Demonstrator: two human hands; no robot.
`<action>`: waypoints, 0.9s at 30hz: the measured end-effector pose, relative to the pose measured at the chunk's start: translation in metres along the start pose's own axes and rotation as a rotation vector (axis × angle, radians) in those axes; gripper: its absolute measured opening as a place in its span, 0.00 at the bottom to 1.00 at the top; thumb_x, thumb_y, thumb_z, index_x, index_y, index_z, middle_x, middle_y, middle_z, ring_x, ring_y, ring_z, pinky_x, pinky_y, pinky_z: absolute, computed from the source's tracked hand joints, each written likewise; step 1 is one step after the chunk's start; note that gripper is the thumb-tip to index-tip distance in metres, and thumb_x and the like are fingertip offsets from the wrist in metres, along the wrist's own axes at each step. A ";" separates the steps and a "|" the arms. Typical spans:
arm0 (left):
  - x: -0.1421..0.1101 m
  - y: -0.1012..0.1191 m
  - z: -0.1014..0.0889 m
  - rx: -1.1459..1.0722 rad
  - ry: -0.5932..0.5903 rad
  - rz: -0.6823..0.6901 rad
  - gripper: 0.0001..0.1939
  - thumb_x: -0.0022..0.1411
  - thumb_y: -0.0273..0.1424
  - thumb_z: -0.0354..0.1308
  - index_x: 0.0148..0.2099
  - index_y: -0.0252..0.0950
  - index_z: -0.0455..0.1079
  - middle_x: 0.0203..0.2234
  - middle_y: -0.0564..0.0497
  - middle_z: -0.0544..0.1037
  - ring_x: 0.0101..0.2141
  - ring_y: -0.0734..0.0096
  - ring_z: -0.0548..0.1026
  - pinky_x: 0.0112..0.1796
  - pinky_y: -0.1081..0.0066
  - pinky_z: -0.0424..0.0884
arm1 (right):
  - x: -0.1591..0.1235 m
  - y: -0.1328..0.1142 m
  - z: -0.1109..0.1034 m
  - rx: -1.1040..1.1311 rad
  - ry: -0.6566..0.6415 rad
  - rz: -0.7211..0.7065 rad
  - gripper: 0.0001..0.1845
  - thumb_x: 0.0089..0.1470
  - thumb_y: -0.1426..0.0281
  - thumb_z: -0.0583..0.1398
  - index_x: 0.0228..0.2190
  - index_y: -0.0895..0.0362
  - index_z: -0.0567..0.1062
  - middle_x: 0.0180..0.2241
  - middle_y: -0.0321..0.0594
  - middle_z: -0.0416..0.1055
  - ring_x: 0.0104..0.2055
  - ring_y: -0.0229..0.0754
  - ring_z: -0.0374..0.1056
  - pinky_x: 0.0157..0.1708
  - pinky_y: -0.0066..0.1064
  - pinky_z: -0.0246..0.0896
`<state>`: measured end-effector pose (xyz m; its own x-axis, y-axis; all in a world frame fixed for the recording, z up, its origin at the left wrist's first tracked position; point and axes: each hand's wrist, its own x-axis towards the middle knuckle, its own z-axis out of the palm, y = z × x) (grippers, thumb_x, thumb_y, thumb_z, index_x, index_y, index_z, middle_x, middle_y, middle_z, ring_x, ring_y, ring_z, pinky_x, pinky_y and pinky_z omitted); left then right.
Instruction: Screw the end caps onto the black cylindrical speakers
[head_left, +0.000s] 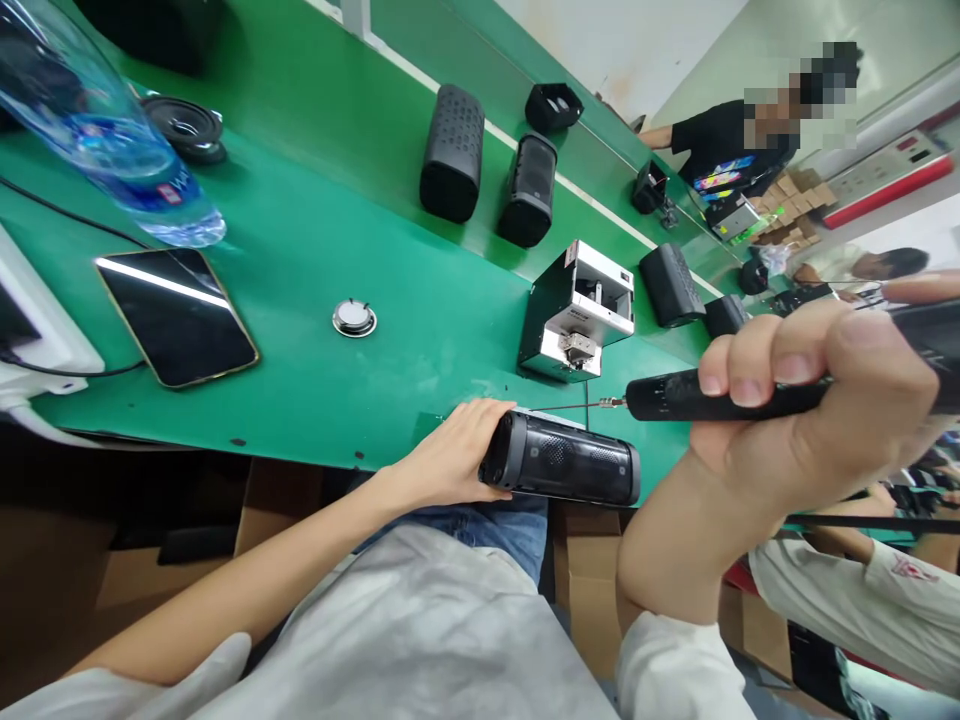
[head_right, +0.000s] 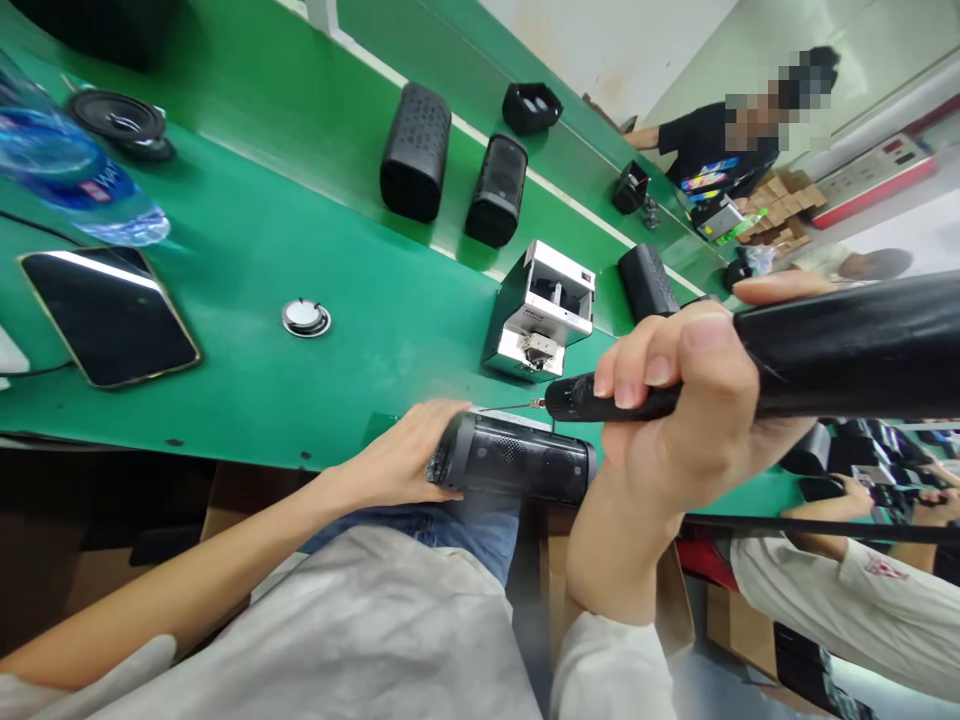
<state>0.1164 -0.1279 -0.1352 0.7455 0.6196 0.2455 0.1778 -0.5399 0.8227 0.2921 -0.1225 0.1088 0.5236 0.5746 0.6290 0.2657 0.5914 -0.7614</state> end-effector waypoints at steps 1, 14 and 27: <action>0.000 -0.001 0.001 -0.003 -0.002 -0.004 0.61 0.56 0.39 0.86 0.80 0.43 0.54 0.71 0.33 0.72 0.68 0.30 0.74 0.67 0.36 0.72 | -0.002 -0.002 0.003 0.003 -0.009 0.009 0.15 0.44 0.70 0.61 0.38 0.50 0.72 0.18 0.18 0.58 0.16 0.30 0.47 0.13 0.26 0.48; -0.001 0.000 0.000 -0.051 0.028 0.004 0.61 0.54 0.38 0.86 0.80 0.44 0.55 0.70 0.33 0.73 0.66 0.30 0.75 0.64 0.36 0.74 | -0.033 0.022 0.018 0.086 -0.176 0.031 0.13 0.53 0.77 0.67 0.41 0.51 0.77 0.21 0.23 0.66 0.15 0.34 0.57 0.14 0.28 0.58; 0.004 0.005 -0.003 -0.112 0.002 -0.018 0.50 0.53 0.32 0.86 0.71 0.40 0.63 0.62 0.37 0.78 0.59 0.37 0.78 0.60 0.44 0.77 | -0.047 0.058 0.006 0.148 -0.366 0.024 0.11 0.64 0.74 0.69 0.42 0.50 0.74 0.23 0.24 0.64 0.16 0.32 0.58 0.15 0.24 0.58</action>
<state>0.1185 -0.1259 -0.1288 0.7415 0.6299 0.2311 0.1183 -0.4618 0.8791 0.2776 -0.1118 0.0358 0.1982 0.7369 0.6463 0.1233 0.6354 -0.7622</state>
